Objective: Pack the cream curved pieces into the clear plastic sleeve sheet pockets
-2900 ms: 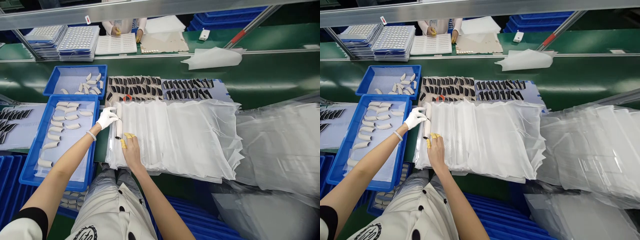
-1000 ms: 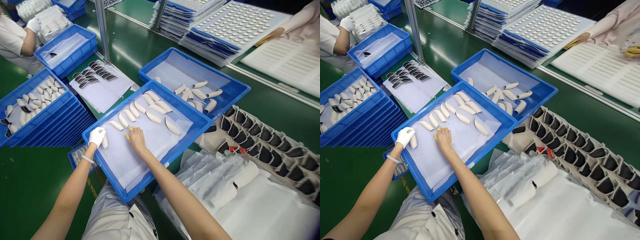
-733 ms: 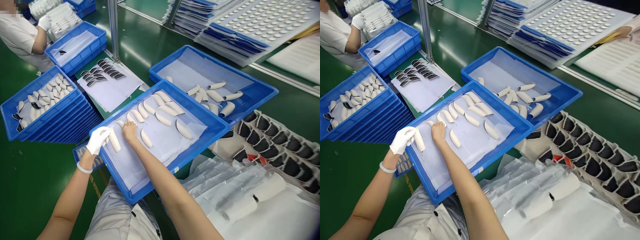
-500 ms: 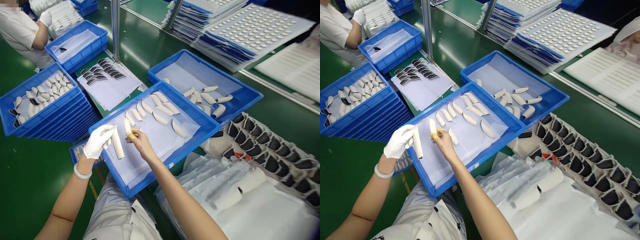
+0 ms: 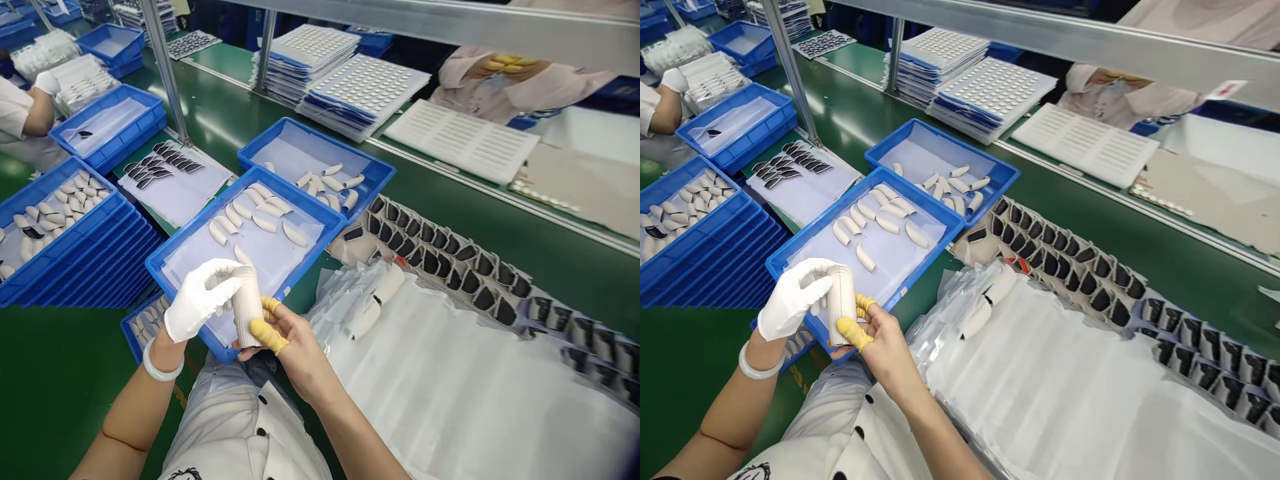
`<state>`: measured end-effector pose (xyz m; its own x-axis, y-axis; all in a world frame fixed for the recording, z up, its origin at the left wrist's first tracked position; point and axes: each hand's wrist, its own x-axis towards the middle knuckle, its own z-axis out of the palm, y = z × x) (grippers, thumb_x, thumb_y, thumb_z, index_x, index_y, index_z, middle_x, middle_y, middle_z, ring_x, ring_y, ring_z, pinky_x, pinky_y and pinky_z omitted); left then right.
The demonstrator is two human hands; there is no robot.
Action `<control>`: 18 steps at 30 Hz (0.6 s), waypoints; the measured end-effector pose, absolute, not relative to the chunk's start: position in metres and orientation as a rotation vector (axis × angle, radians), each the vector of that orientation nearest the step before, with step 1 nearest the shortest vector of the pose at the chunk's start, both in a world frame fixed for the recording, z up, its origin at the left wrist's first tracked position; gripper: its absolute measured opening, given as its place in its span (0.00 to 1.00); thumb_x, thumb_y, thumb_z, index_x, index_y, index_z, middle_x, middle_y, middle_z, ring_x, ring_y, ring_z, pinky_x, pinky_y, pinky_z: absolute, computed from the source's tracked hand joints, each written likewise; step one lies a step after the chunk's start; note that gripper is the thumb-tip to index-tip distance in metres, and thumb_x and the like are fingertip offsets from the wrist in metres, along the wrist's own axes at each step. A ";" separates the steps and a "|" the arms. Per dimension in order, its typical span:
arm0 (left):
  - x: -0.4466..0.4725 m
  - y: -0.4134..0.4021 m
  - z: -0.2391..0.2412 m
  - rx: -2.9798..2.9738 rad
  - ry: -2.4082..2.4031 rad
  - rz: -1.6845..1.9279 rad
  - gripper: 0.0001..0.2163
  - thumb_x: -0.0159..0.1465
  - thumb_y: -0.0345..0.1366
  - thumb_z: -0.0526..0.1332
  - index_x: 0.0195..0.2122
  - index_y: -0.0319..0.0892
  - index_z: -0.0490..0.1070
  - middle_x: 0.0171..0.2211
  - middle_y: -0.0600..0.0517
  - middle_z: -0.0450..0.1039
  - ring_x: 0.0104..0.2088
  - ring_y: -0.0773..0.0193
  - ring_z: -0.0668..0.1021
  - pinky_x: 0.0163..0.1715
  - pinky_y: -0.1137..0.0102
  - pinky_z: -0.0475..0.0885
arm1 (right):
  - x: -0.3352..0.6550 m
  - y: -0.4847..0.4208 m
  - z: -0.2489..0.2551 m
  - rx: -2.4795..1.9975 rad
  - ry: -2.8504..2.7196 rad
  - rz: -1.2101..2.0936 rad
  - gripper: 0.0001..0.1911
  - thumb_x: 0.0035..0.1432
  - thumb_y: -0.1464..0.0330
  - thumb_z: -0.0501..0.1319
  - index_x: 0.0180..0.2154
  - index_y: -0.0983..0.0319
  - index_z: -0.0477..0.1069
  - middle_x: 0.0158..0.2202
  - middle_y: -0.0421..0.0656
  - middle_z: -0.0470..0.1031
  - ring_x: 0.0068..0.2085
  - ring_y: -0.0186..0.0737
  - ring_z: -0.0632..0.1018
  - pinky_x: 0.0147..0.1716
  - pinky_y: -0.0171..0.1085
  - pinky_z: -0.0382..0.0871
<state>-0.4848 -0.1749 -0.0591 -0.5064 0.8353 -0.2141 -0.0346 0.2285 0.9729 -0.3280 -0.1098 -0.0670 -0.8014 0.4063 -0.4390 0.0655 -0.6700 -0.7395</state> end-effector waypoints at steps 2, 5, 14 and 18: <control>-0.475 -0.174 -0.053 0.923 1.781 1.363 0.13 0.55 0.38 0.67 0.41 0.41 0.74 0.38 0.50 0.77 0.37 0.64 0.79 0.37 0.73 0.74 | -0.317 -0.113 -0.061 -0.904 -1.198 2.502 0.34 0.45 0.52 0.70 0.49 0.64 0.66 0.35 0.43 0.75 0.26 0.37 0.78 0.25 0.37 0.75; -0.461 -0.171 -0.045 1.158 1.853 1.320 0.15 0.54 0.35 0.68 0.43 0.42 0.74 0.45 0.49 0.76 0.46 0.61 0.77 0.47 0.69 0.72 | -0.303 -0.118 -0.055 -0.937 -1.273 2.415 0.32 0.47 0.53 0.69 0.49 0.63 0.65 0.39 0.45 0.75 0.24 0.34 0.76 0.23 0.36 0.75; -0.431 -0.161 -0.026 1.477 1.847 1.443 0.02 0.60 0.30 0.63 0.31 0.42 0.75 0.29 0.56 0.77 0.30 0.72 0.77 0.34 0.79 0.72 | -0.269 -0.128 -0.046 -0.912 -1.385 2.372 0.30 0.50 0.50 0.66 0.48 0.60 0.63 0.29 0.39 0.74 0.25 0.38 0.77 0.26 0.39 0.76; -0.422 -0.159 -0.021 1.574 1.838 1.418 0.02 0.58 0.28 0.64 0.30 0.42 0.76 0.28 0.56 0.78 0.29 0.71 0.77 0.33 0.79 0.72 | -0.263 -0.120 -0.042 -0.962 -1.474 2.289 0.28 0.55 0.41 0.53 0.33 0.60 0.64 0.21 0.36 0.69 0.20 0.37 0.75 0.22 0.37 0.69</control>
